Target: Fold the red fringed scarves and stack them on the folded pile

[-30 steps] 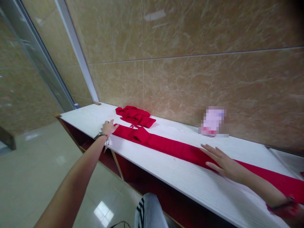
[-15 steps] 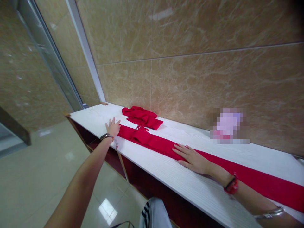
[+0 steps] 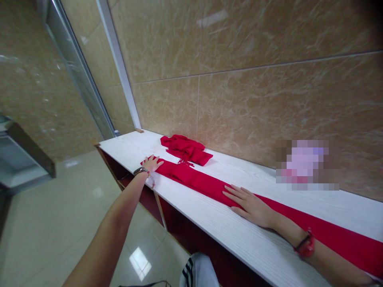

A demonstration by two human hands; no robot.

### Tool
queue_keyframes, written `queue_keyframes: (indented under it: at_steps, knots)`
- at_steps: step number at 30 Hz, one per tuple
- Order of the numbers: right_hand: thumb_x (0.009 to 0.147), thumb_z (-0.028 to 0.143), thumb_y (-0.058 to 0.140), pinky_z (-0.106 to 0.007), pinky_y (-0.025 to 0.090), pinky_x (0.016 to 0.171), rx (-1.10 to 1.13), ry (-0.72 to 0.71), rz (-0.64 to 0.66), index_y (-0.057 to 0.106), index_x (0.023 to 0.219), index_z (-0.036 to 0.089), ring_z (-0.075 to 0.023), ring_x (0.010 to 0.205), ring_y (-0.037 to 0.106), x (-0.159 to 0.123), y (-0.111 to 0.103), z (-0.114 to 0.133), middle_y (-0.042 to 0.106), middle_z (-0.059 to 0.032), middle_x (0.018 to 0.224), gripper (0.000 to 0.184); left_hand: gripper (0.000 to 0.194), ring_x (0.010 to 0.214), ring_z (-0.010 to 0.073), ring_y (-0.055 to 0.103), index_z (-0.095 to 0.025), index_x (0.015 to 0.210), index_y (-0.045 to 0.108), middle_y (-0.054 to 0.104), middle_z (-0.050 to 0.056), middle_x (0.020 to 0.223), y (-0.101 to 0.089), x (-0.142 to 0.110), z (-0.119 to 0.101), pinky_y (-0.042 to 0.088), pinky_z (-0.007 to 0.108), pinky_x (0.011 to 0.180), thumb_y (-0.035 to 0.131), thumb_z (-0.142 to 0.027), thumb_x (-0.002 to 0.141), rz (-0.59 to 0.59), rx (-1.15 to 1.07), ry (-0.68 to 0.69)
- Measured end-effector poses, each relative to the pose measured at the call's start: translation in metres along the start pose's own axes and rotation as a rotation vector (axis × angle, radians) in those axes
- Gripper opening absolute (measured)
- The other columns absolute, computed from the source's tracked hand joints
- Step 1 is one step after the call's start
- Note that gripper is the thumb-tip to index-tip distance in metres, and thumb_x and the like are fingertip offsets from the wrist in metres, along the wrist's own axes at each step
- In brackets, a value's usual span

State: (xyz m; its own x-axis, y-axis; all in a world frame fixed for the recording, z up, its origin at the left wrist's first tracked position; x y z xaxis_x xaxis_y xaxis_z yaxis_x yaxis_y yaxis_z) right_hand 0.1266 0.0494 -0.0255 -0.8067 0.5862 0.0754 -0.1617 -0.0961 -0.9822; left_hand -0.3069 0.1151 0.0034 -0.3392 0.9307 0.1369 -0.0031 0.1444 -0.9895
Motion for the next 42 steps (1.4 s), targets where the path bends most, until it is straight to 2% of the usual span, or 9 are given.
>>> queue_keyframes:
  at_steps: [4, 8, 13, 16, 21, 26, 30, 33, 42]
  knots:
    - [0.091, 0.049, 0.028, -0.051, 0.022, 0.105, 0.001, 0.001, -0.010, 0.028, 0.139, 0.028, -0.0245, 0.133, 0.020, 0.000, -0.001, 0.001, 0.028, -0.0049, 0.145, 0.052, 0.041, 0.114, 0.0322, 0.046, -0.015, 0.123, 0.050, 0.049, 0.017, 0.124, -0.014, 0.003, 0.008, 0.040, 0.042, 0.089, 0.040, -0.034, 0.088, -0.058, -0.002, -0.017]
    - [0.091, 0.050, 0.029, -0.051, 0.021, 0.106, 0.005, -0.001, -0.016, 0.030, 0.138, 0.028, -0.0242, 0.133, 0.020, 0.000, -0.001, 0.001, 0.028, -0.0049, 0.145, 0.052, 0.037, 0.107, 0.0210, 0.053, -0.019, 0.115, 0.058, 0.059, 0.006, 0.114, -0.026, -0.004, 0.017, 0.040, 0.026, 0.091, 0.054, -0.029, 0.079, 0.055, -0.038, 0.134]
    - [0.091, 0.050, 0.030, -0.051, 0.021, 0.106, 0.014, -0.009, -0.022, 0.031, 0.138, 0.028, -0.0242, 0.133, 0.020, -0.001, 0.000, 0.000, 0.028, -0.0044, 0.145, 0.052, 0.076, 0.128, 0.0260, 0.030, -0.015, 0.134, 0.037, 0.034, 0.011, 0.140, -0.017, -0.044, -0.024, 0.030, 0.031, 0.102, 0.063, -0.047, 0.070, 0.120, -0.120, 0.594]
    - [0.090, 0.050, 0.030, -0.051, 0.021, 0.106, 0.011, -0.004, -0.029, 0.031, 0.138, 0.029, -0.0243, 0.133, 0.021, -0.001, 0.001, 0.000, 0.029, -0.0042, 0.145, 0.052, 0.063, 0.125, 0.0224, 0.036, -0.013, 0.133, 0.037, 0.040, 0.012, 0.136, -0.008, -0.060, -0.050, 0.029, 0.030, 0.103, 0.059, -0.033, 0.077, -0.013, -0.150, 0.639]
    - [0.090, 0.050, 0.030, -0.051, 0.020, 0.106, 0.011, -0.007, -0.024, 0.031, 0.138, 0.029, -0.0238, 0.133, 0.021, -0.001, 0.002, -0.001, 0.028, -0.0039, 0.145, 0.052, 0.051, 0.110, 0.0193, 0.051, -0.016, 0.125, 0.048, 0.054, 0.009, 0.123, -0.005, -0.057, -0.051, 0.036, 0.030, 0.097, 0.047, -0.004, 0.075, -0.140, -0.027, 0.576]
    - [0.090, 0.050, 0.032, -0.051, 0.021, 0.106, 0.019, -0.007, -0.037, 0.032, 0.137, 0.030, -0.0243, 0.133, 0.021, -0.001, 0.003, -0.002, 0.028, -0.0036, 0.145, 0.052, 0.048, 0.106, 0.0222, 0.053, -0.016, 0.123, 0.049, 0.056, 0.009, 0.118, -0.008, -0.045, -0.030, 0.039, 0.033, 0.093, 0.051, -0.008, 0.075, -0.183, 0.064, 0.505]
    - [0.090, 0.050, 0.032, -0.052, 0.020, 0.106, 0.035, -0.006, -0.043, 0.031, 0.137, 0.031, -0.0245, 0.133, 0.021, -0.002, 0.003, -0.002, 0.029, -0.0033, 0.144, 0.052, 0.041, 0.105, 0.0210, 0.053, -0.016, 0.120, 0.050, 0.056, 0.009, 0.117, -0.007, -0.039, -0.023, 0.041, 0.029, 0.091, 0.055, -0.017, 0.079, -0.131, 0.075, 0.572]
    - [0.090, 0.050, 0.033, -0.052, 0.021, 0.106, 0.033, -0.008, -0.035, 0.031, 0.137, 0.030, -0.0247, 0.133, 0.021, -0.002, 0.003, -0.002, 0.029, -0.0036, 0.144, 0.052, 0.036, 0.104, 0.0197, 0.052, -0.018, 0.115, 0.053, 0.056, 0.008, 0.114, -0.011, -0.036, -0.018, 0.040, 0.029, 0.091, 0.048, -0.009, 0.081, -0.134, 0.099, 0.576]
    - [0.089, 0.049, 0.035, -0.053, 0.022, 0.106, 0.029, 0.003, -0.031, 0.030, 0.138, 0.033, -0.0249, 0.132, 0.021, -0.002, 0.003, -0.001, 0.030, -0.0018, 0.143, 0.051, 0.041, 0.110, 0.0212, 0.044, -0.025, 0.117, 0.050, 0.050, 0.007, 0.112, -0.029, -0.006, 0.038, 0.043, 0.028, 0.084, 0.039, -0.008, 0.081, -0.279, 0.150, 0.216]
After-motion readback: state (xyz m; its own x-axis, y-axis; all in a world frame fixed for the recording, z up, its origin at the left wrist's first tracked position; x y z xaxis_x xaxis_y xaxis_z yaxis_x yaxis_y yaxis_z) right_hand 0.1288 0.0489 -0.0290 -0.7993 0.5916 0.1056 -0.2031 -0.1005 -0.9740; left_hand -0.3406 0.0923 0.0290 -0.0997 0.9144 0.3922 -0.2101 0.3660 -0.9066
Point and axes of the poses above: each hand's wrist, its own x-axis towards the middle knuckle, its own y-axis out of the palm, z = x × y, the point moved 3 cm from there along x, towards the middle knuckle
